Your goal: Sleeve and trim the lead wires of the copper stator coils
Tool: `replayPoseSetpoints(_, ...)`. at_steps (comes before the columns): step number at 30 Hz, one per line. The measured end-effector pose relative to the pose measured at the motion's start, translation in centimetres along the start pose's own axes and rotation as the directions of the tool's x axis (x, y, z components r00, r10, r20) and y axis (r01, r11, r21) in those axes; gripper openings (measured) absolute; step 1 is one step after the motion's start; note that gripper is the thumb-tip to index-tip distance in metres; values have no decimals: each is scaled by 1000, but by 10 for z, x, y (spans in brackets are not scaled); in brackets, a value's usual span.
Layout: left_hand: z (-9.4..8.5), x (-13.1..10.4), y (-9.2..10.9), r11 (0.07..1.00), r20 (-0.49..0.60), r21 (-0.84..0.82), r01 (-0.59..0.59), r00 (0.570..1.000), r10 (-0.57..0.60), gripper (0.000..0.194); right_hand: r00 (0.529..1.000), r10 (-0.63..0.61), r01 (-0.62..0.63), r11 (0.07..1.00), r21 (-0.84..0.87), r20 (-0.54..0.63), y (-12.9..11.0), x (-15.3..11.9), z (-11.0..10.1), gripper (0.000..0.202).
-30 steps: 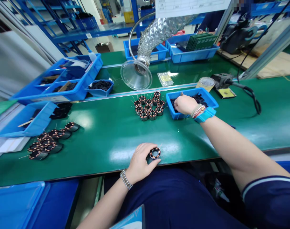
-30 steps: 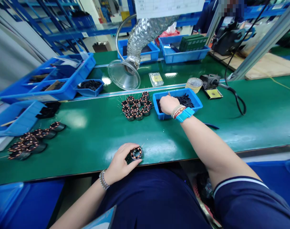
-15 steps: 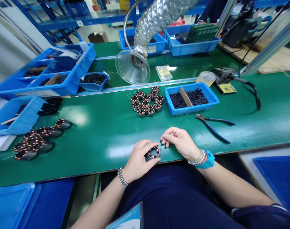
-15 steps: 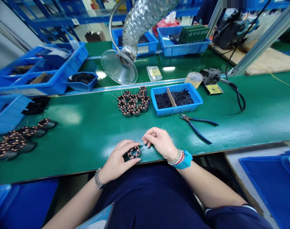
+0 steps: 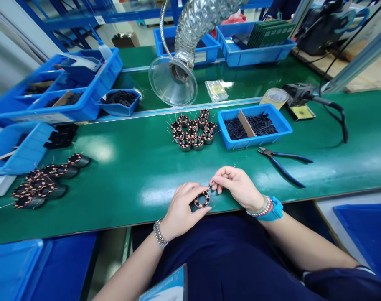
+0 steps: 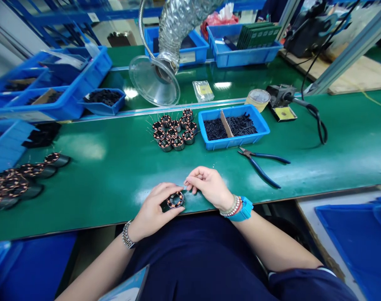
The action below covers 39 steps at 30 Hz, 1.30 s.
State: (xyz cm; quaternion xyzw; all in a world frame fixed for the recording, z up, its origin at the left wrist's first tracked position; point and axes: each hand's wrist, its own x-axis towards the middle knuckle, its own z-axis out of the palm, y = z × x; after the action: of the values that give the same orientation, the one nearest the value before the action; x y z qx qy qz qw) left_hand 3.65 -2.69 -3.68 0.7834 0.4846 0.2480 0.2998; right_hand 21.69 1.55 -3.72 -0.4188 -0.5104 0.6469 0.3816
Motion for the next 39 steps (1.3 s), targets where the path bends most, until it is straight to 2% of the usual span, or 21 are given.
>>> replayPoseSetpoints(21,0,-1,-1,1000,2,-6,-3,1000,3,40,1000,15,-14,1000,-28,20,-3,0,2,14)
replayPoseSetpoints(29,0,0,0,1000,-1,-5,-6,1000,6,38,999,17,-10,981,-193,35,-5,-4,1,14)
replayPoseSetpoints(32,1,0,0,1000,-14,-9,-11,1000,11,37,999,-31,36,957,-287,24,-1,-6,2,15)
replayPoseSetpoints(36,1,-1,-1,1000,-18,-13,-16,1000,16,38,981,-194,189,893,-408,29,4,-9,3,9)
replayPoseSetpoints(39,1,-1,-2,1000,-15,-14,-18,1000,17,38,966,-255,247,854,-458,46,5,-11,3,8)
